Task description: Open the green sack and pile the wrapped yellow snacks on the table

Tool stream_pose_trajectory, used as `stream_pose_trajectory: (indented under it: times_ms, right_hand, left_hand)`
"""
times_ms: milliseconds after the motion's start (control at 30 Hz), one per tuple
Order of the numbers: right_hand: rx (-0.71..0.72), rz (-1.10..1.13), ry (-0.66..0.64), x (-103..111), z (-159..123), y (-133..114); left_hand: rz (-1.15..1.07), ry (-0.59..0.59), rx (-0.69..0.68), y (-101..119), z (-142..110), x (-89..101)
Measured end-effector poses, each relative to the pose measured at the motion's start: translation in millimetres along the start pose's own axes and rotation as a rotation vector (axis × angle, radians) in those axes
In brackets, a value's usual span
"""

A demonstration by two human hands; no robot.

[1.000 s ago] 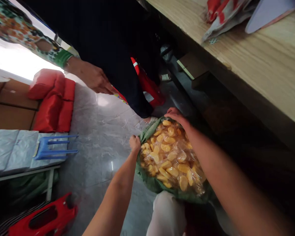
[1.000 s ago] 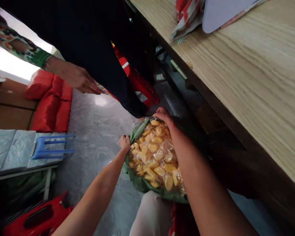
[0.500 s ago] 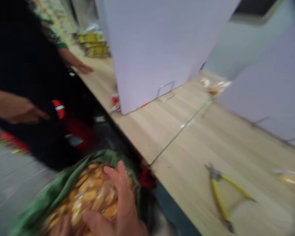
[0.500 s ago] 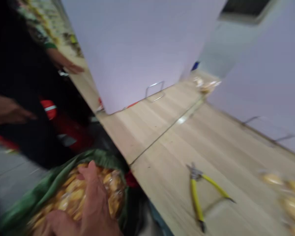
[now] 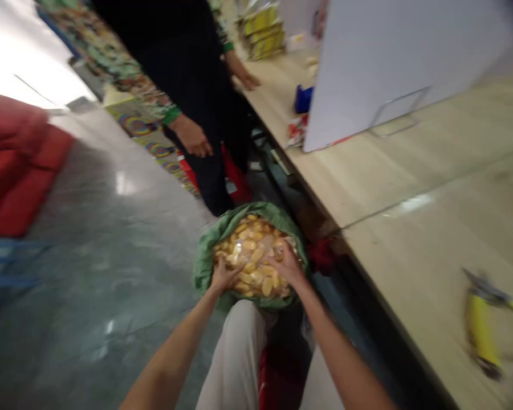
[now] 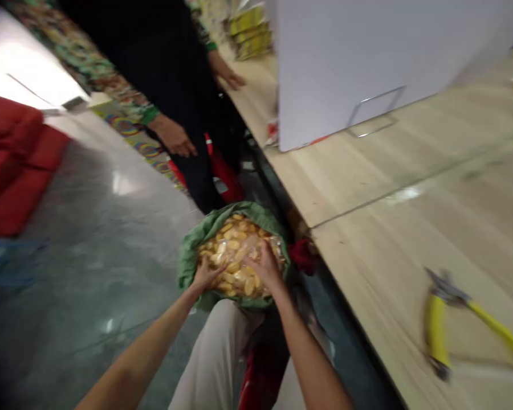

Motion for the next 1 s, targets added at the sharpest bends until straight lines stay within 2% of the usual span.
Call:
stream_pose_trajectory:
  times_ms: [33, 100, 200, 267, 333, 400, 467, 533, 633, 733, 800, 900, 1000]
  right_hand:
    - [0.010, -0.071, 0.009, -3.4, 19.7, 19.1]
    - [0.066, -0.207, -0.055, -11.0, 60.2, 42.4]
    - [0.051, -0.431, -0.115, -19.2, 106.8, 53.9]
    - [-0.021, -0.576, -0.129, -27.4, 116.8, 54.4]
    - [-0.043, -0.679, -0.124, -40.5, 104.5, 51.4]
    - [0.021, -0.720, -0.082, -54.8, 75.3, 46.5]
    - [0.101, -0.706, -0.059, -66.4, 44.1, 45.1]
    - [0.139, -0.684, -0.090, -72.1, 29.1, 50.9]
    - [0.142, -0.630, -0.118, -67.1, 50.1, 67.3]
    - [0.095, -0.547, -0.070, -58.8, 88.9, 82.7]
    - [0.055, -0.499, -0.055, -62.0, 98.9, 87.5]
    - [0.031, -0.405, -0.081, -78.3, 83.7, 82.4]
    - [0.030, -0.224, -0.129, -93.8, 59.7, 66.8]
  left_hand:
    - [-0.018, 0.015, 0.061, -14.1, 3.1, 2.0]
    - [-0.128, 0.063, 0.128, -31.4, 13.6, 1.3]
    - [-0.327, 0.124, 0.082, -33.2, 29.9, -5.7]
    - [-0.435, 0.100, 0.053, -28.2, 32.6, -12.7]
    - [-0.510, 0.012, 0.081, -23.8, 26.3, -22.2]
    - [-0.556, -0.081, 0.156, -21.0, 14.1, -31.8]
    - [-0.605, -0.105, 0.216, -17.4, 3.5, -37.8]
    - [-0.675, -0.089, 0.251, -12.1, -0.3, -41.4]
    - [-0.793, -0.065, 0.292, -4.2, 5.4, -46.3]
    - [-0.841, -0.036, 0.328, -1.2, 11.9, -51.2]
    - [-0.827, -0.032, 0.303, -0.1, 12.1, -54.4]
    - [-0.741, 0.020, 0.203, 0.7, 8.2, -54.8]
    - [-0.570, 0.096, 0.150, -0.4, 4.5, -52.3]
Point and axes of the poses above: each hand's wrist, its own z-axis towards the middle knuckle, its own x-axis out of the back of the hand, y = z × x, the point moved 5 cm from there along z, towards the middle knuckle, and after that the axes turned 7 degrees about -x, right-handed, at the moved point
